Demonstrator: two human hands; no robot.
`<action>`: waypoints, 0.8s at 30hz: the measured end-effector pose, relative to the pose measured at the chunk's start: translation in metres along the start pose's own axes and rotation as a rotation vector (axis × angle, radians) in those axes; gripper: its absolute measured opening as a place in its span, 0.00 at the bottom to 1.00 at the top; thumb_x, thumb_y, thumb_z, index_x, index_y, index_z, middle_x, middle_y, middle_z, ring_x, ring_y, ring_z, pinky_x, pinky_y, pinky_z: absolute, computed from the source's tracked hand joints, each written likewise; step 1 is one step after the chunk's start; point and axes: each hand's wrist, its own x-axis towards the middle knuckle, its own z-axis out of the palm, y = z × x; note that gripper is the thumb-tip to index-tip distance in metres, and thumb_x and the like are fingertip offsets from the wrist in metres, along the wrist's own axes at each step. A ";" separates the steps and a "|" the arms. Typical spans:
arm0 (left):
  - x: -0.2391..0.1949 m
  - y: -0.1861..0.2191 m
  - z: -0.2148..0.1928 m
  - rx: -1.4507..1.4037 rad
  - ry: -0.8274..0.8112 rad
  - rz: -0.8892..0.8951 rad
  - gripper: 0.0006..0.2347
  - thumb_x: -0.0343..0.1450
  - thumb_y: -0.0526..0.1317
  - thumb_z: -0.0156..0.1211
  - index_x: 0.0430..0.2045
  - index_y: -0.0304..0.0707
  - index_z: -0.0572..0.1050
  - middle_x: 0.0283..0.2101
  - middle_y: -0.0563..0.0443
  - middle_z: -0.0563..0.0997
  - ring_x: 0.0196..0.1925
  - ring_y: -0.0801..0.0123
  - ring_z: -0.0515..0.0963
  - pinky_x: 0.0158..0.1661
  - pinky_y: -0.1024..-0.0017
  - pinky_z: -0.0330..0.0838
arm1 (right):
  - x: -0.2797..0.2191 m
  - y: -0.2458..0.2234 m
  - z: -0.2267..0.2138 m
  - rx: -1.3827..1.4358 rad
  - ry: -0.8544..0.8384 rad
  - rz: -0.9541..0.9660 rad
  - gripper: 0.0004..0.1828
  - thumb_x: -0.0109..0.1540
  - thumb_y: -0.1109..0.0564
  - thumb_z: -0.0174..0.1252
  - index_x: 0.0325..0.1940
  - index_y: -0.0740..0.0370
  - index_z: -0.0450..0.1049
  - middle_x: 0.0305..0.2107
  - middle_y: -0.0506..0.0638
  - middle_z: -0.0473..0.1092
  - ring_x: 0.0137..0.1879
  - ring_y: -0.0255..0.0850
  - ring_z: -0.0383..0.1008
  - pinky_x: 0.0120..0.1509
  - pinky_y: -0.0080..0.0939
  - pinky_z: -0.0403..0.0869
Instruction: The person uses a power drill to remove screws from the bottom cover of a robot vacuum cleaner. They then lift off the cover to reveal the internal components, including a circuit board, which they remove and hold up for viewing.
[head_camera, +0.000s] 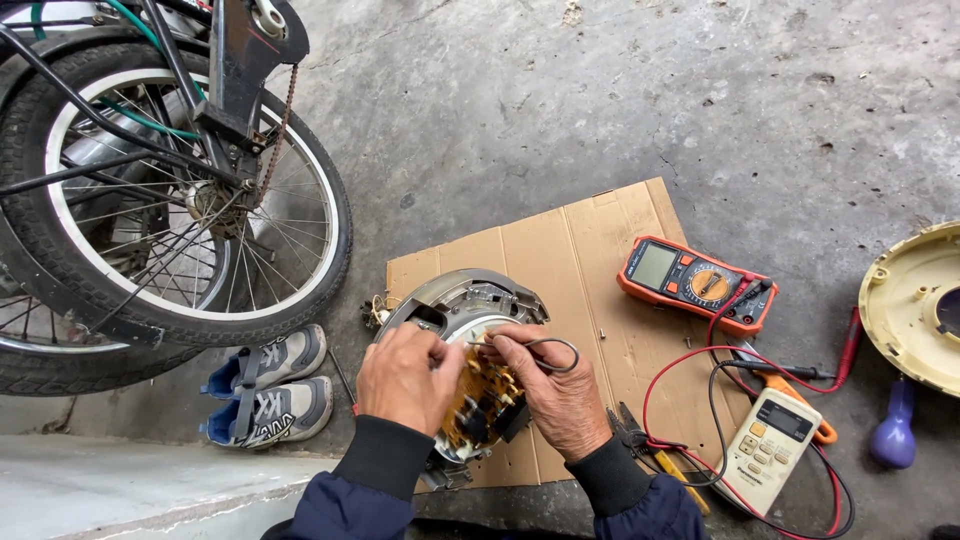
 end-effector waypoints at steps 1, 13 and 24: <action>0.000 -0.003 0.004 -0.052 -0.057 -0.118 0.18 0.79 0.49 0.62 0.15 0.54 0.70 0.25 0.64 0.71 0.26 0.74 0.67 0.35 0.68 0.71 | 0.000 -0.001 -0.001 -0.027 0.004 0.009 0.09 0.69 0.60 0.63 0.49 0.66 0.86 0.42 0.54 0.87 0.48 0.42 0.90 0.61 0.39 0.89; -0.021 0.002 -0.043 -0.043 -0.255 -0.037 0.10 0.77 0.52 0.64 0.45 0.52 0.81 0.47 0.54 0.86 0.47 0.61 0.83 0.49 0.55 0.77 | 0.004 -0.059 -0.010 -0.114 0.178 0.122 0.30 0.74 0.42 0.48 0.34 0.63 0.86 0.31 0.56 0.87 0.37 0.45 0.90 0.51 0.46 0.88; 0.007 0.007 -0.051 -0.192 -0.504 -0.323 0.05 0.73 0.49 0.73 0.34 0.56 0.89 0.47 0.58 0.84 0.55 0.64 0.83 0.58 0.59 0.76 | -0.076 0.048 -0.025 -0.079 0.327 0.785 0.21 0.69 0.42 0.56 0.44 0.64 0.81 0.24 0.60 0.74 0.14 0.43 0.68 0.15 0.37 0.62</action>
